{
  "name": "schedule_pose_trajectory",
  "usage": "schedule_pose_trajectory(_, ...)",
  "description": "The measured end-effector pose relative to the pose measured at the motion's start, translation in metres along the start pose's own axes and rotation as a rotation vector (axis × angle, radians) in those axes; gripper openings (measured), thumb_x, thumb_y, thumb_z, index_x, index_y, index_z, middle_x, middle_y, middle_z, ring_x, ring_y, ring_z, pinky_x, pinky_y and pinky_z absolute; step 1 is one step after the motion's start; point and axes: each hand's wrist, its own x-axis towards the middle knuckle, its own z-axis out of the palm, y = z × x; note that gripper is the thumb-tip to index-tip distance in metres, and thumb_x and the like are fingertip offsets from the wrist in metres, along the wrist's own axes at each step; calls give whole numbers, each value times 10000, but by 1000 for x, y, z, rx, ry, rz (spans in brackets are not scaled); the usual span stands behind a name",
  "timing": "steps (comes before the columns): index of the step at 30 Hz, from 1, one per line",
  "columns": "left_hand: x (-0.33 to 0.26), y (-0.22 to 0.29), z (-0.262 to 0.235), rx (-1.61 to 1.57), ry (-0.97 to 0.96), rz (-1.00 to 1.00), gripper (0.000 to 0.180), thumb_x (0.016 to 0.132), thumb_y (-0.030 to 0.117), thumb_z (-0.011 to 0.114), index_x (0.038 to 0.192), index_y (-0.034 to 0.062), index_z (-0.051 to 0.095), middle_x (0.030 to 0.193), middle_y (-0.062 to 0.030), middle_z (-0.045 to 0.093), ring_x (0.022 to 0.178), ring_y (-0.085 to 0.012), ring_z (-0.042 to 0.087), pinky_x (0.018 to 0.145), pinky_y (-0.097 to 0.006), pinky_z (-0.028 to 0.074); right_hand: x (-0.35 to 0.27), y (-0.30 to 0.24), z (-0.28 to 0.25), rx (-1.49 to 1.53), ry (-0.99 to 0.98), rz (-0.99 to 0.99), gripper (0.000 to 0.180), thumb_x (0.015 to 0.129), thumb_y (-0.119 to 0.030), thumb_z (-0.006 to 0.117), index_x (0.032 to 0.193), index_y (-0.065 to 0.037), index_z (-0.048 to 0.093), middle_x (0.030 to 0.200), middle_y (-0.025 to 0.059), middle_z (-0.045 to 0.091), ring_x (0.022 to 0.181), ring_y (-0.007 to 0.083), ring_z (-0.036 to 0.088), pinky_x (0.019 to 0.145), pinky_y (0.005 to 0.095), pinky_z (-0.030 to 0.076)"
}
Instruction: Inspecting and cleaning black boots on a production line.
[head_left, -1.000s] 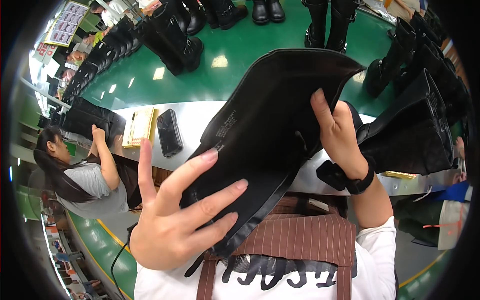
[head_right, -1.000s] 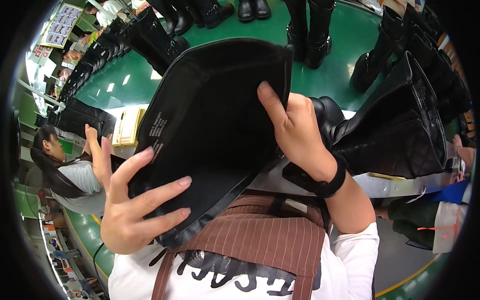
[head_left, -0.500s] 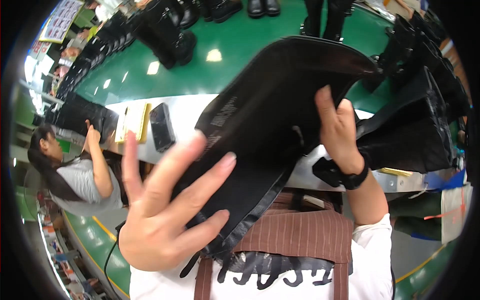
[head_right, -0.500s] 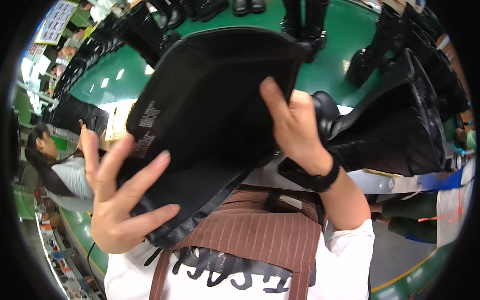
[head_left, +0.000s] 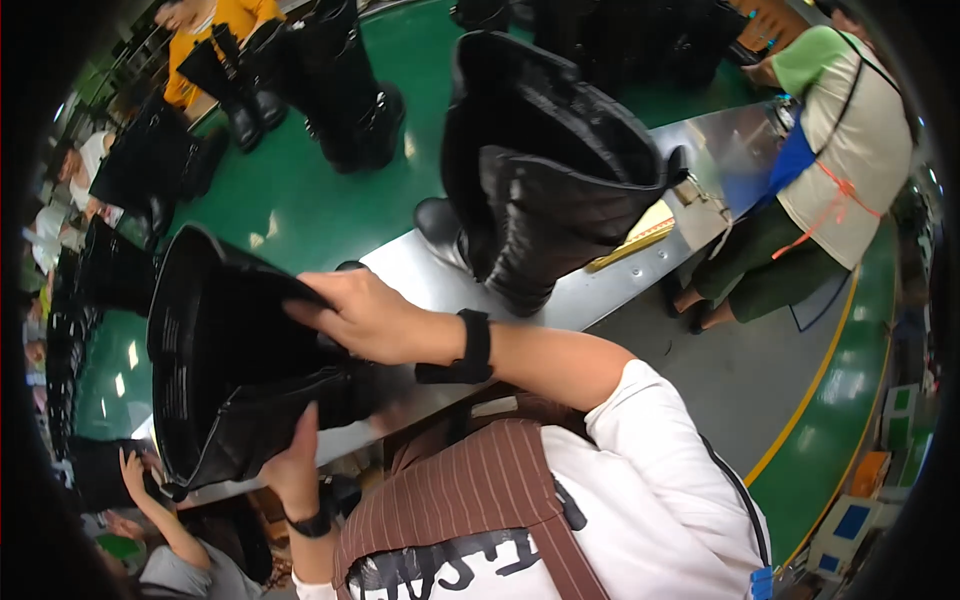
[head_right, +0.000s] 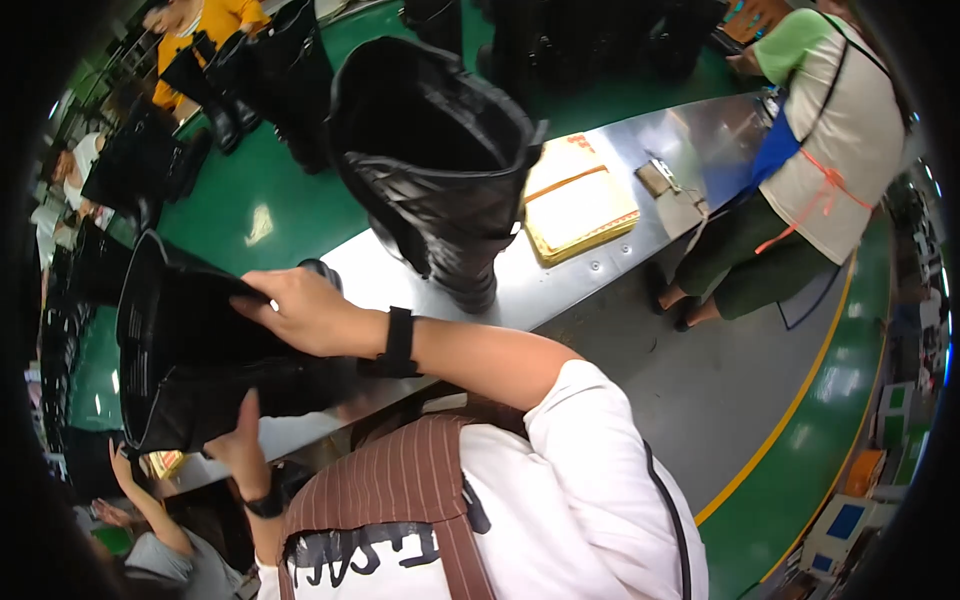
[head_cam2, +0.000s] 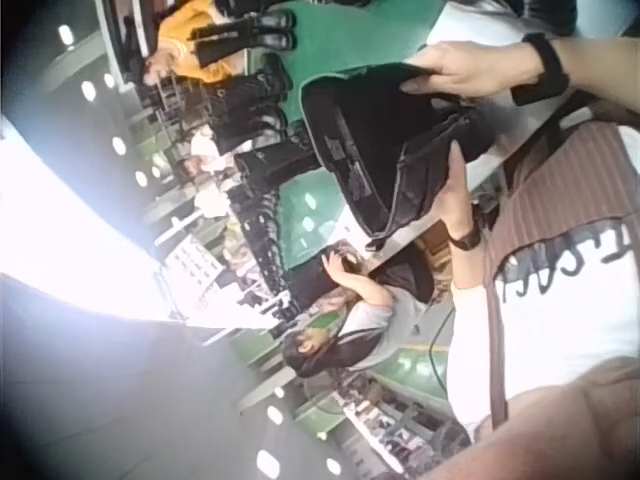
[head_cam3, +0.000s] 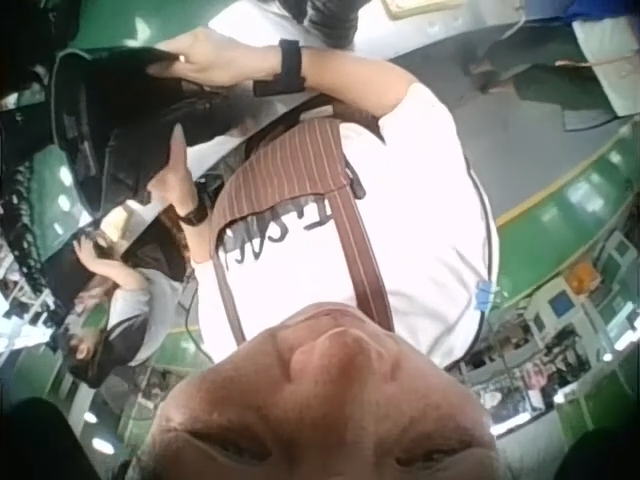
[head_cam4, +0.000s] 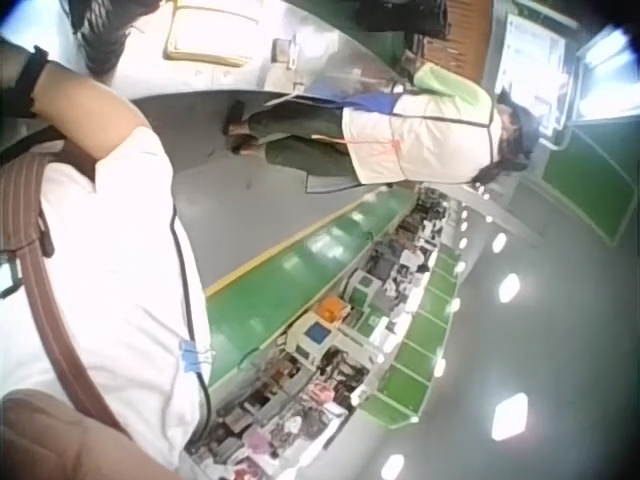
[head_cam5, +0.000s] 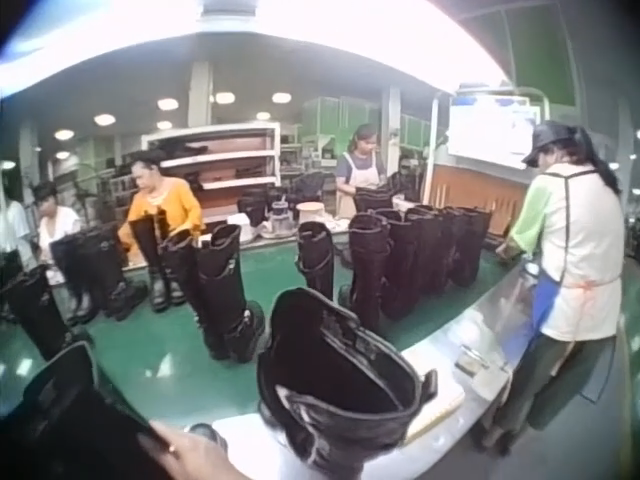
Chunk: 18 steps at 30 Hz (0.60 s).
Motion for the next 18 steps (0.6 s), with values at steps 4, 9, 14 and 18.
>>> schedule_pose_trajectory(4,-4,-1,19,-143,85,-76,265,846,20,714,1088,-71,657,1071,-94,680,914,-157,627,858,-312,492,-19,-2,-19,339,-112,101,340,969,-158,561,1281,-26,530,987,85,654,899,141,635,748,303,513)
schedule_pose_trajectory(9,-8,2,21,-284,3,-135,203,792,-19,743,980,-3,667,927,-35,663,823,-137,616,778,-272,489,-54,10,-38,70,-46,523,227,974,-222,565,1039,-21,648,930,26,676,812,79,638,680,211,479)
schedule_pose_trajectory(14,-40,-17,29,-432,-159,-351,276,785,-4,738,1045,-20,647,1002,-64,669,888,-154,621,807,-280,487,-86,27,4,-123,-154,384,220,894,-163,673,1027,10,648,784,76,673,654,110,638,614,244,490)
schedule_pose_trajectory(18,-45,-32,23,-492,-337,-390,359,772,21,761,1105,-22,632,1067,-79,667,951,-164,626,844,-290,493,-82,39,23,-204,-193,355,220,852,-161,723,933,24,634,684,116,649,630,158,644,584,289,481)
